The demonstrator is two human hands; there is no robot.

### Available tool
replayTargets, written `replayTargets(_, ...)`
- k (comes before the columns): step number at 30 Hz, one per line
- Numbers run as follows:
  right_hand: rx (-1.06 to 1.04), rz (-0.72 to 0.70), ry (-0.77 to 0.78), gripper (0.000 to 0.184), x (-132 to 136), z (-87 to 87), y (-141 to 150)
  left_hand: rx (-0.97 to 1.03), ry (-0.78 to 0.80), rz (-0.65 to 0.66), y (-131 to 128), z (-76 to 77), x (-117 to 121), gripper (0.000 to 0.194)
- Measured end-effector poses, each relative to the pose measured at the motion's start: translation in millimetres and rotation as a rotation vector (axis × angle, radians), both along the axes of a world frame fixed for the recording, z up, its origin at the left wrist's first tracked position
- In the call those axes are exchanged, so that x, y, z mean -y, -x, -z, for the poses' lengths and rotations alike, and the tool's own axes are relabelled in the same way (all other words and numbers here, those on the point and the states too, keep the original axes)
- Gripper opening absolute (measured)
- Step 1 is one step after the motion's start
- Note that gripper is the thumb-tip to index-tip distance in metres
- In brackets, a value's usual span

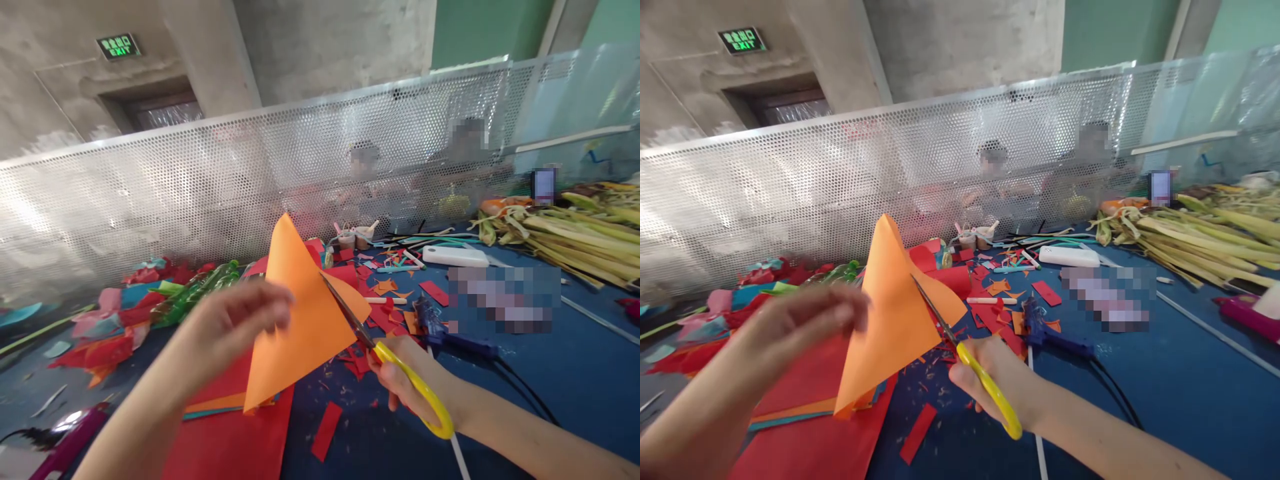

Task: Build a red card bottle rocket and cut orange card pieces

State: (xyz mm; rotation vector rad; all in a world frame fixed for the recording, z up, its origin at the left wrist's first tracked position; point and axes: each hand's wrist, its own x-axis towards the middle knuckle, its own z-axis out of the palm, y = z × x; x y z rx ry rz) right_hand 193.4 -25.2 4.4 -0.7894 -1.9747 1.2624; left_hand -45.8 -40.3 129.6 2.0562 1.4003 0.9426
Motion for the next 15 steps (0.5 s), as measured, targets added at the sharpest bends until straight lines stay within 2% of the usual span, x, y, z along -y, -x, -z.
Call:
replayTargets(1,0.019,-0.005,0.001,0.064,0,0.4,0,0.005,-0.193,-0.206,6,-9.4,-14,0.028)
replayTargets(2,0.027,-0.003,-0.006,0.064,1,1.2,0,-0.038,-0.314,-0.363,11,-16.8,-29,0.037)
replayTargets(3,0.028,-0.005,-0.016,0.064,1,2.1,0,-0.110,-0.360,-0.455,15,-22.3,-42,0.045)
replayTargets(4,0.030,-0.013,-0.029,0.063,2,3.2,0,-0.135,-0.348,-0.480,18,-26.3,-53,0.050)
replayTargets(5,0.034,-0.022,-0.046,0.063,2,4.3,0,-0.091,-0.279,-0.412,20,-29.0,-61,0.050)
replayTargets(7,0.045,-0.036,-0.079,0.063,1,6.2,-1,0.040,-0.172,-0.183,22,-32.2,-72,0.047)
replayTargets(9,0.062,-0.036,-0.103,0.063,0,7.4,-1,0.089,-0.078,-0.045,21,-34.3,-78,0.041)
replayTargets(15,0.088,-0.010,-0.109,0.065,-2,6.0,-1,0.173,0.178,-0.041,18,-38.4,-92,0.033)
